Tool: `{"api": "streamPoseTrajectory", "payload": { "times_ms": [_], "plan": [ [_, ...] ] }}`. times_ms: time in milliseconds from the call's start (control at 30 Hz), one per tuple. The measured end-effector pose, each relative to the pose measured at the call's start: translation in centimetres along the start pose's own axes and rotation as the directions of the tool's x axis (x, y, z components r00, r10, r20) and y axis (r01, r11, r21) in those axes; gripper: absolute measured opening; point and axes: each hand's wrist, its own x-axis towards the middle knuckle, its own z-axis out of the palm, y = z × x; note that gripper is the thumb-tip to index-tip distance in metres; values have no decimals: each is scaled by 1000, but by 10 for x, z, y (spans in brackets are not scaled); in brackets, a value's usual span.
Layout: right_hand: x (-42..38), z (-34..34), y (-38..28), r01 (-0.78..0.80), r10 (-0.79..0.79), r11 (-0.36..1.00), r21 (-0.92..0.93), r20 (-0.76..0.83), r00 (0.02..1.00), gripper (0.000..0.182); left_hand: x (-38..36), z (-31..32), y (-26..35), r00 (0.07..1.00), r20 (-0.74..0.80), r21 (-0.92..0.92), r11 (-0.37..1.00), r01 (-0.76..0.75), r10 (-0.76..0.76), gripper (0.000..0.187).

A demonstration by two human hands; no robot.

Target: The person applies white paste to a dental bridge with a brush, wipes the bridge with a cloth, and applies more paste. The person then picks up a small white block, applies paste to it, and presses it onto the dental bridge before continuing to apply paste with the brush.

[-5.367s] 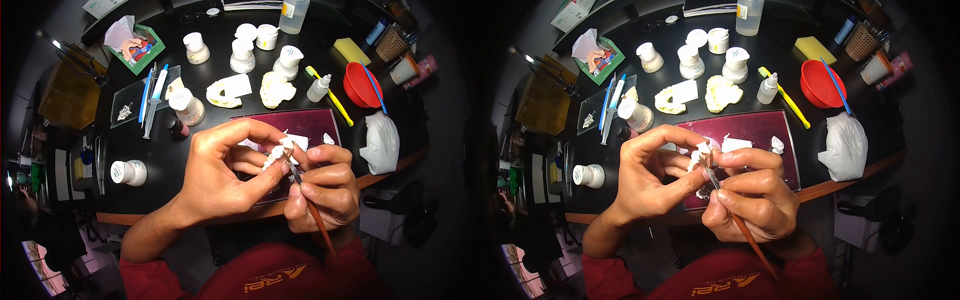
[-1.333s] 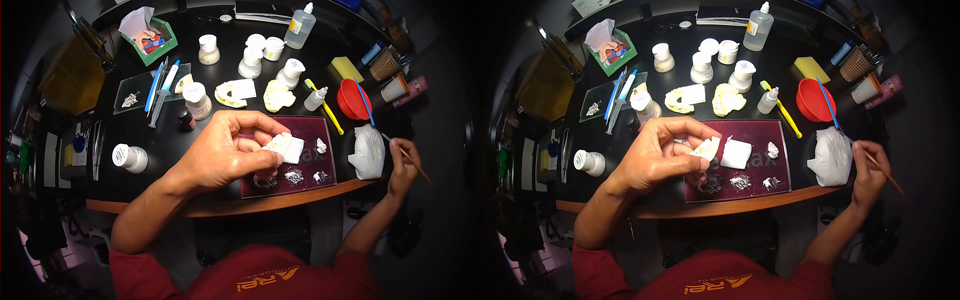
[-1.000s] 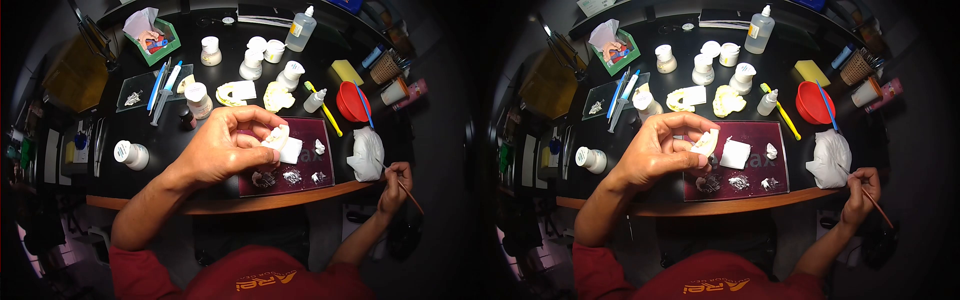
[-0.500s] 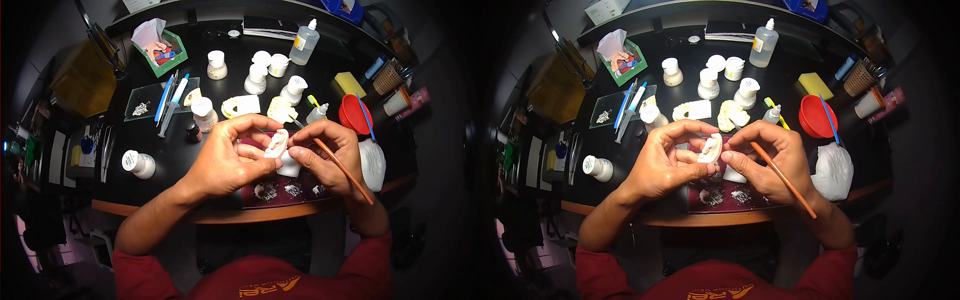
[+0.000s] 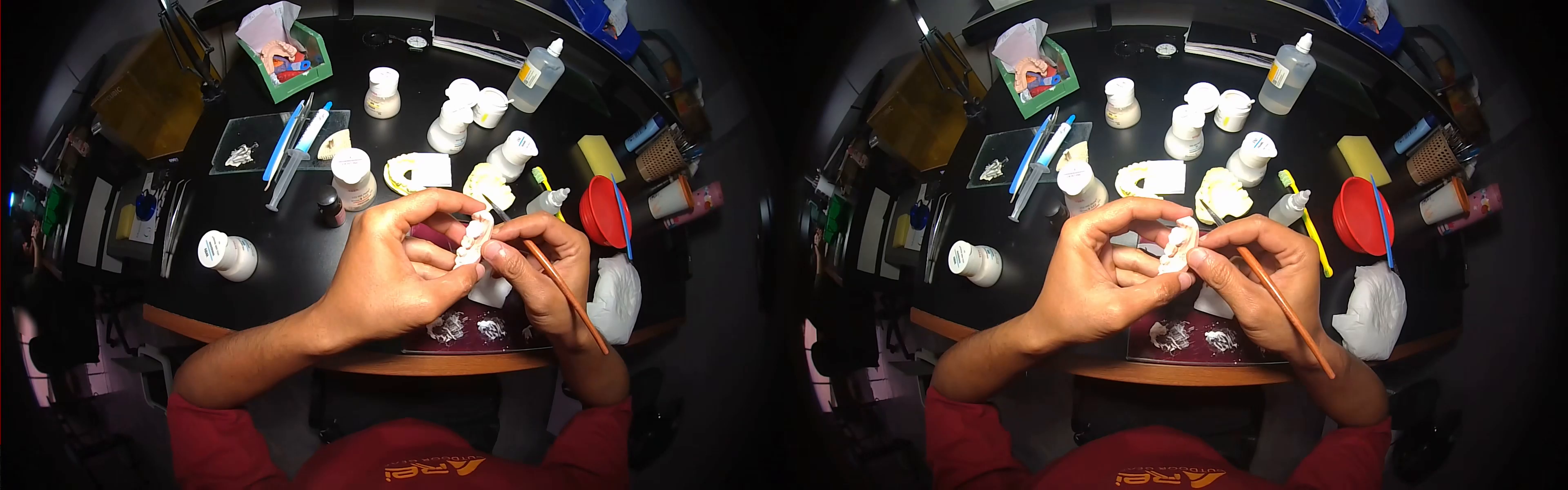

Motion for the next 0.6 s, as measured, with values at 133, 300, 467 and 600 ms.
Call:
{"api": "streamPoseTrajectory", "payload": {
  "times_ms": [133, 300, 467, 600],
  "plan": [
    [0, 0, 0, -21, 21, 1000, 12, -14, 1000, 10, 0, -1, 1, 999, 35, -44, 999, 22, -20, 55],
    [2, -5, 0, -25, 26, 999, 23, -13, 1000, 12, -1, -4, 1, 995, 98, -79, 996, 39, -31, 62],
    [1, -7, 1, -50, 50, 998, 44, 1, 999, 18, 2, -1, 1, 997, 75, -36, 999, 2, 0, 64],
    [-1, 0, -3, -22, 21, 994, 106, 6, 1000, 25, 2, 1, -2, 999, 15, 34, 998, -52, 51, 63]
  ]
}}
